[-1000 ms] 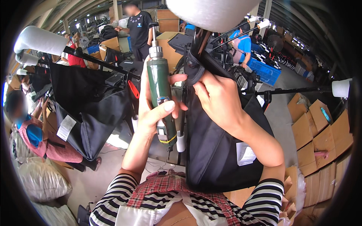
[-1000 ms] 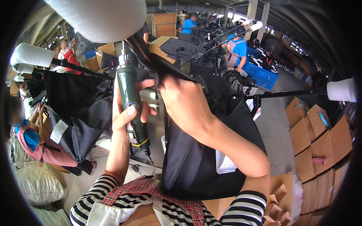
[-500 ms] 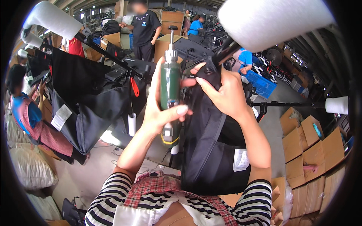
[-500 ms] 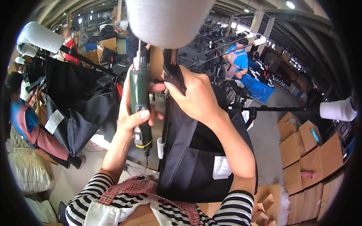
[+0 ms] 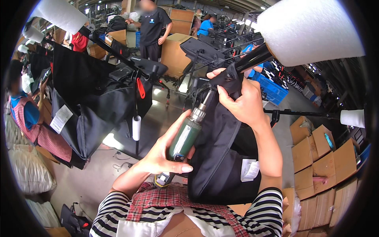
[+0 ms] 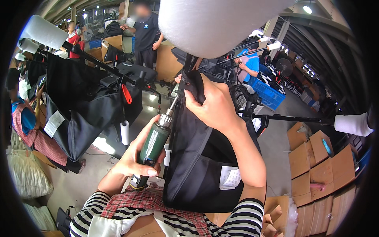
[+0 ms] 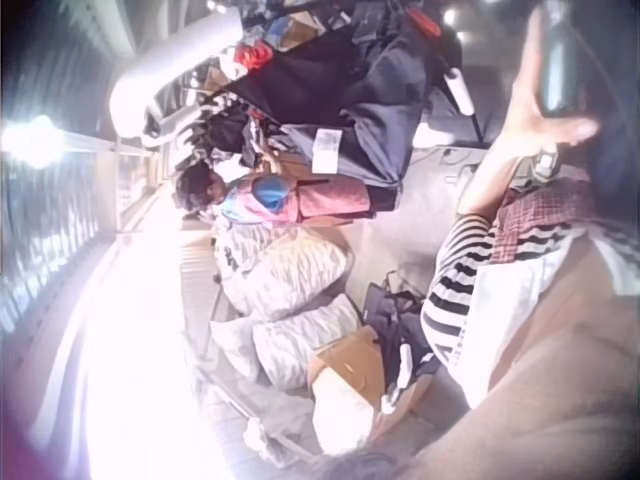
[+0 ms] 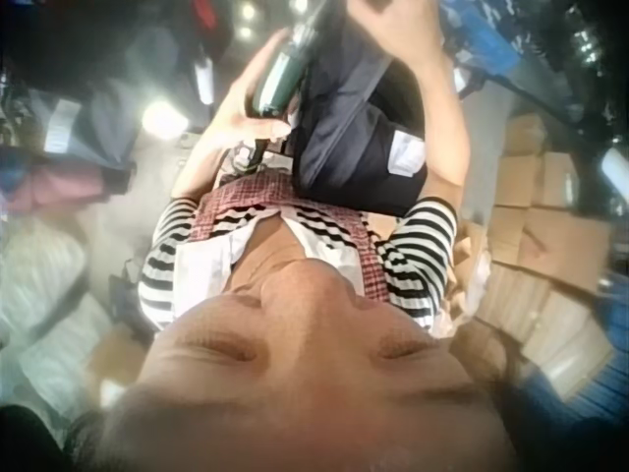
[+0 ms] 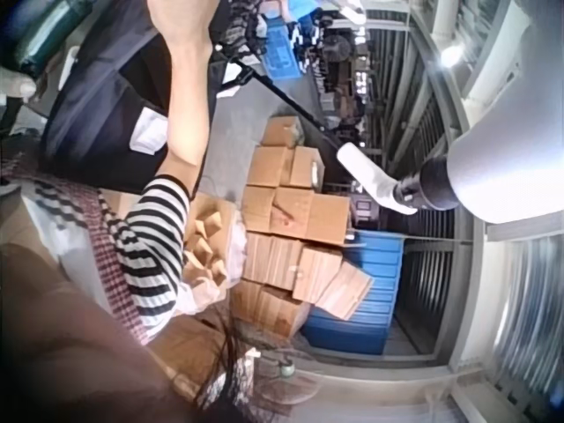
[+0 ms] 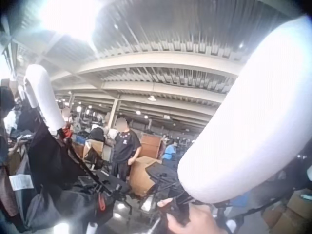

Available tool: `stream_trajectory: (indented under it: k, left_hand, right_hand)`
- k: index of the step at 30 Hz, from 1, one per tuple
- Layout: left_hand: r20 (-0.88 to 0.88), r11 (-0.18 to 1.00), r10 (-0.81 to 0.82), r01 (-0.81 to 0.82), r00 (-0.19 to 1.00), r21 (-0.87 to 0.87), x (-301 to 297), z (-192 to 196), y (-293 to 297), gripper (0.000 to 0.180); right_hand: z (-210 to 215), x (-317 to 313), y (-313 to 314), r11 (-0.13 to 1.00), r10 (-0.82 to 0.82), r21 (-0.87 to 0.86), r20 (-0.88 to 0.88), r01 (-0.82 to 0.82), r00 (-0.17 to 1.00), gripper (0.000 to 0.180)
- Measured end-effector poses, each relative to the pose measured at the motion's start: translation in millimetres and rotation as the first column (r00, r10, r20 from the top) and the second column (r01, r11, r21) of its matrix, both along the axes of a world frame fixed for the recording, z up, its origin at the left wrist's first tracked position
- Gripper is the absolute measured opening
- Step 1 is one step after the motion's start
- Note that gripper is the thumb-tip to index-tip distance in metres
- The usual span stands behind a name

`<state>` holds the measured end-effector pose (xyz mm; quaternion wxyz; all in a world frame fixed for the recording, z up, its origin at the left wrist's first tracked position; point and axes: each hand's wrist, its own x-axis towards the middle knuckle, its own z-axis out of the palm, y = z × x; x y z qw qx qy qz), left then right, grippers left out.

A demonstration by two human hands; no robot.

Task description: The person uses a handheld electric screwdriver to attach black fabric bags to metal frames on a factory assembly line. They repeatedly pick up fasteners, align the bags, and drive screws into the frame joints before moving the completed units down the line.

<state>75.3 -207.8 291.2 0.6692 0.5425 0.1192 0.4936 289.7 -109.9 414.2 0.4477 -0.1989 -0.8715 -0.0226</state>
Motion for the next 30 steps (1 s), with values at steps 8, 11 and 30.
stream_trajectory:
  k: [8,11,30]
  left_hand:
    - [-0.247,0.958,0.238,-0.186,0.939,0.216,4,6,-3,0.122]
    - [-0.268,0.933,0.307,-0.232,0.913,0.276,7,11,-5,0.122]
    - [-0.154,0.946,0.283,-0.249,0.947,0.21,21,4,-10,0.119]
  right_hand:
    - [-1,1,2,1.0,0.007,-0.007,0.007,-0.007,1.0,0.025]
    - [-2,0,0,1.0,0.02,-0.017,-0.019,-0.02,1.0,0.027]
    - [-15,-9,-3,1.0,0.013,0.028,-0.162,-0.009,0.987,0.03]
